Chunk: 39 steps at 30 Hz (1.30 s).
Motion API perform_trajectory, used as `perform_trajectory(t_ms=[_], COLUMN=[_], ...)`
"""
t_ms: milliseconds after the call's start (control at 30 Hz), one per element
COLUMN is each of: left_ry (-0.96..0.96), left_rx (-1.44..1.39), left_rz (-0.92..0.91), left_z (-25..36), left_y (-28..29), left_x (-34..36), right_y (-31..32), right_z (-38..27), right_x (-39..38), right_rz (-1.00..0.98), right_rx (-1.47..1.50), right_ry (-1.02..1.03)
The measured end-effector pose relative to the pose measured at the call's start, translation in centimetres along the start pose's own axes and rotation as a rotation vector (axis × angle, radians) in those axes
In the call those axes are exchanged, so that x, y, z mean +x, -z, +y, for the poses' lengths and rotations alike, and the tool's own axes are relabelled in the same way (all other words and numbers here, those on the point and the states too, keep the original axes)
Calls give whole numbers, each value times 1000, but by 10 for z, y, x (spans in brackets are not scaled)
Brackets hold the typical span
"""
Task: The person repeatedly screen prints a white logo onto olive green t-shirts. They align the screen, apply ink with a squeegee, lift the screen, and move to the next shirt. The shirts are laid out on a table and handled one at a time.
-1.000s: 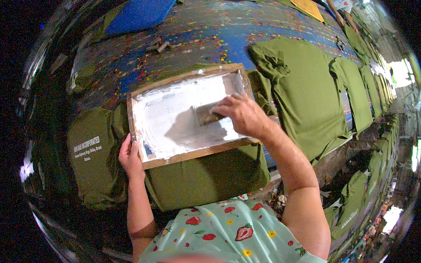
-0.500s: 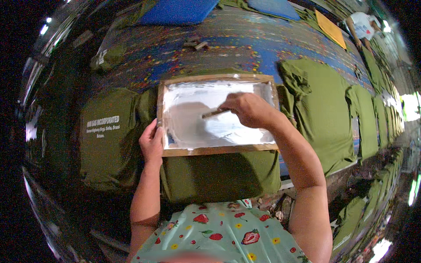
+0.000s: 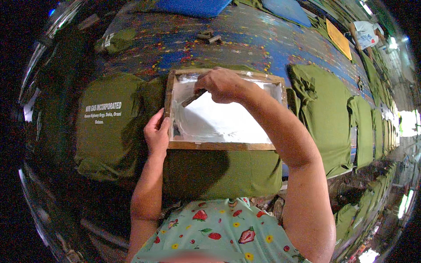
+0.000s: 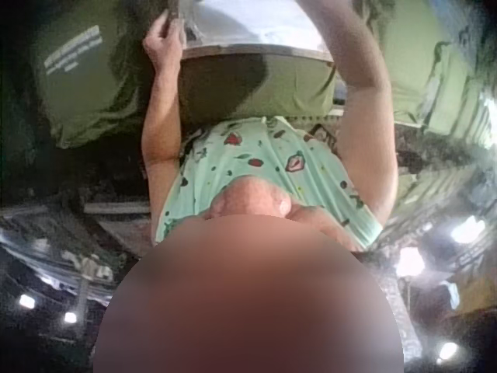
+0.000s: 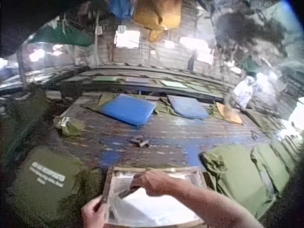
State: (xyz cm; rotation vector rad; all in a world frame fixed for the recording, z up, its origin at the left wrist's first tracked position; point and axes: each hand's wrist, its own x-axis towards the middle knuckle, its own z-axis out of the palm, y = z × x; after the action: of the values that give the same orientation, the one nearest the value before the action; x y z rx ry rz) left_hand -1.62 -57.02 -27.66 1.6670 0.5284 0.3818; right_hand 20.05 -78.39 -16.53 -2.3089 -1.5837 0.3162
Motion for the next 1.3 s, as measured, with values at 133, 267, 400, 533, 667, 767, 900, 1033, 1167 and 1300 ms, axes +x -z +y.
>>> perform_trajectory(t_ms=[133, 267, 400, 533, 667, 767, 900, 1033, 1167, 1300], left_ry=[3, 55, 90, 140, 141, 134, 123, 93, 107, 110], left_rx=[29, -78, -119, -127, -127, -144, -178, -214, -217, -189], left_rz=[-7, 8, 15, 10, 9, 12, -7, -17, -1, 8], left_z=[-2, -1, 2, 6, 4, -1, -5, -5, -5, -4], left_y=[0, -3, -3, -2, -1, 0, 1, 0, -1, -2], left_x=[1, -2, -2, -3, -3, -2, -1, -1, -1, 0], right_y=[6, 12, 22, 27, 31, 34, 19, 2, -9, -17], right_z=[14, 28, 39, 51, 54, 46, 15, -23, -57, -77], right_x=[-14, -43, -84, -126, -172, -206, -232, -237, -241, -241], right_rz=[-54, -90, -98, -45, -4, -30, 67, 114, 160, 152], right_rx=[30, 68, 121, 87, 112, 56, 22, -57, -49, -79], right_ry=[121, 109, 105, 127, 28, -83, -237, -357, -407, -436])
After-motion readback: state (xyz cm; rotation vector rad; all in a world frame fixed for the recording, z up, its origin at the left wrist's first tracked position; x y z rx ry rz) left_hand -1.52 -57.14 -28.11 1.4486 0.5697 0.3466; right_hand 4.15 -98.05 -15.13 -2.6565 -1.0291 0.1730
